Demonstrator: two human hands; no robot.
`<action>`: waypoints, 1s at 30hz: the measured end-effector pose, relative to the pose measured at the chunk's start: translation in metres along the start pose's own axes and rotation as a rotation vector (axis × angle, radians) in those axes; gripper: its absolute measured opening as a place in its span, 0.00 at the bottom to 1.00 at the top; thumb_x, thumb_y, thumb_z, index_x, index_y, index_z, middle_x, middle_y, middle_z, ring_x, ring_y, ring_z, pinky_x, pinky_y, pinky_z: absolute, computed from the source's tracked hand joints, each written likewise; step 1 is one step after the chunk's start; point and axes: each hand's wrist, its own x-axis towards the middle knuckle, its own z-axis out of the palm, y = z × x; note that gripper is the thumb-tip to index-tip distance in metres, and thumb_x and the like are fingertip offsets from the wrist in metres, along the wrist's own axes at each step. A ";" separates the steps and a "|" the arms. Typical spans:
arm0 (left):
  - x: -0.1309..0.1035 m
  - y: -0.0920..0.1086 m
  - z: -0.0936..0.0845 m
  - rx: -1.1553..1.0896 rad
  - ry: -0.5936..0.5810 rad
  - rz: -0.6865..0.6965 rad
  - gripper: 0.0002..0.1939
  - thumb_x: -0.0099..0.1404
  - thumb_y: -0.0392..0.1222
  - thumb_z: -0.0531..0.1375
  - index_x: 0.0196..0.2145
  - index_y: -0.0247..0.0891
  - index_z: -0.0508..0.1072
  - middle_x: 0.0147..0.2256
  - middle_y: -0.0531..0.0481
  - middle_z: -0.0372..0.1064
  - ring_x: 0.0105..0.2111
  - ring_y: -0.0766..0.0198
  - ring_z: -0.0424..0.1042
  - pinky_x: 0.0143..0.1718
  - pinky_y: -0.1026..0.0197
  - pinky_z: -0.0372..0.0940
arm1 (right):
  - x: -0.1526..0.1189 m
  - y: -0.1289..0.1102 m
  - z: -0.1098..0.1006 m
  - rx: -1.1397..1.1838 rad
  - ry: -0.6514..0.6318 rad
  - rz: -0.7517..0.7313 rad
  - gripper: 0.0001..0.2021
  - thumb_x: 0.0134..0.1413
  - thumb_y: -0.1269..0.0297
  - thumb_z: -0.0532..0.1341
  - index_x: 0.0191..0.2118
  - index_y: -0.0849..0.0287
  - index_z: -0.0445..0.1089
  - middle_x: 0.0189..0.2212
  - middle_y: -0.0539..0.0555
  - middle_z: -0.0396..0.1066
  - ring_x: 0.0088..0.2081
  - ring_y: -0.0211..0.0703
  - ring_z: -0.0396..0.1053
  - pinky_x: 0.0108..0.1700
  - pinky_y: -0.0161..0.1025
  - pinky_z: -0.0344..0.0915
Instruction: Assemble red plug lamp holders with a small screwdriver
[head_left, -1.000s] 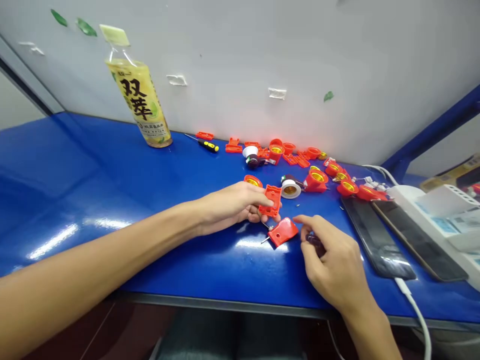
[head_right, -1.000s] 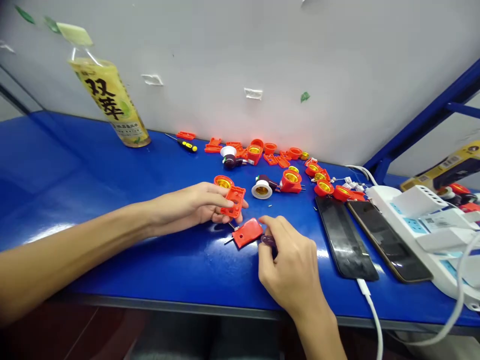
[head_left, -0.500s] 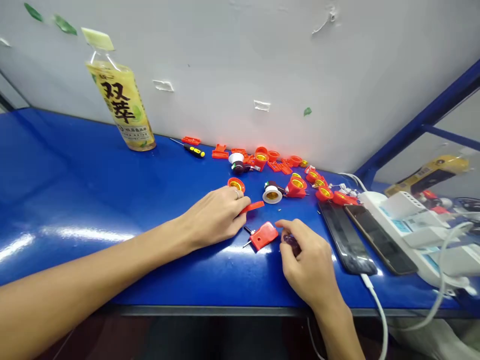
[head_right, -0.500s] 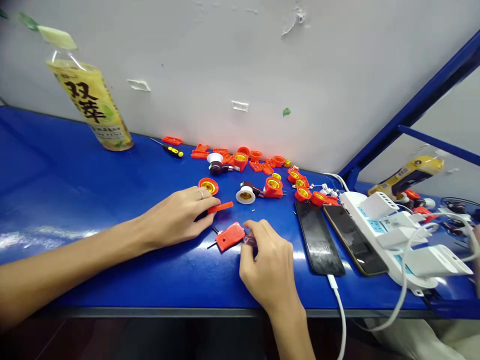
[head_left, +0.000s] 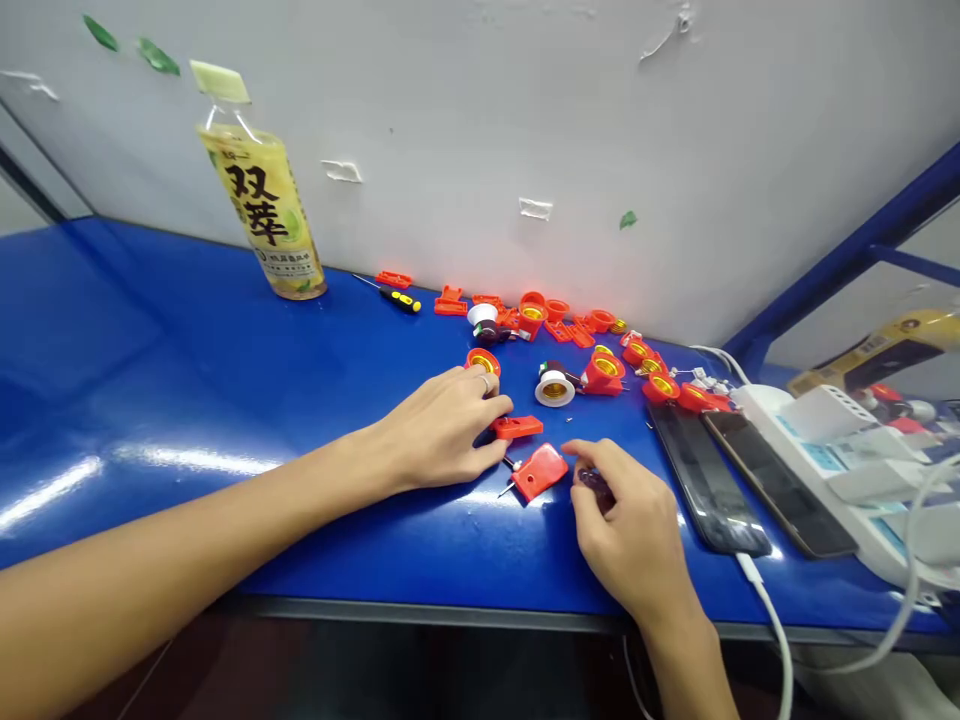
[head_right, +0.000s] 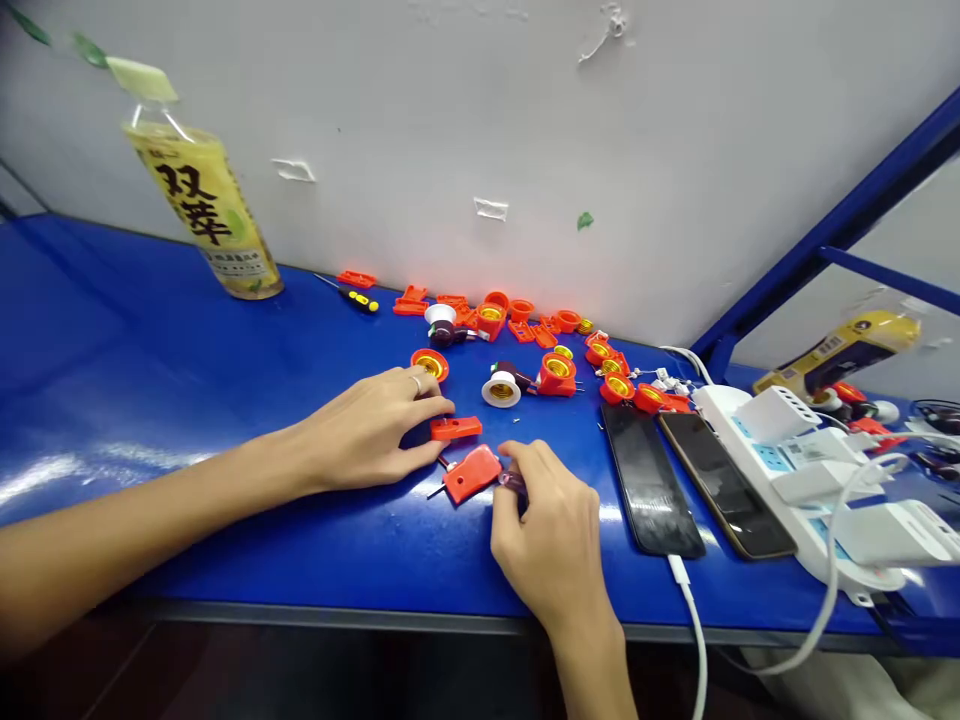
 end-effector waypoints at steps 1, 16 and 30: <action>0.000 0.000 0.000 -0.003 -0.003 -0.003 0.13 0.66 0.43 0.60 0.45 0.36 0.77 0.42 0.40 0.72 0.43 0.49 0.73 0.43 0.52 0.65 | 0.000 0.000 0.000 -0.002 -0.006 -0.002 0.14 0.56 0.73 0.54 0.44 0.58 0.73 0.31 0.50 0.72 0.31 0.40 0.71 0.33 0.37 0.63; 0.001 -0.003 0.002 -0.086 0.139 -0.002 0.14 0.71 0.46 0.60 0.49 0.36 0.75 0.42 0.43 0.73 0.43 0.51 0.73 0.44 0.53 0.66 | -0.005 0.003 -0.001 0.060 0.009 0.066 0.14 0.59 0.70 0.54 0.45 0.58 0.74 0.31 0.49 0.69 0.30 0.39 0.68 0.33 0.37 0.63; 0.001 -0.001 -0.006 -0.110 0.088 0.527 0.09 0.57 0.28 0.57 0.33 0.36 0.73 0.35 0.44 0.71 0.35 0.55 0.66 0.39 0.51 0.61 | -0.002 -0.008 -0.002 -0.100 -0.242 -0.149 0.21 0.64 0.59 0.59 0.61 0.57 0.68 0.42 0.55 0.79 0.36 0.46 0.77 0.37 0.39 0.69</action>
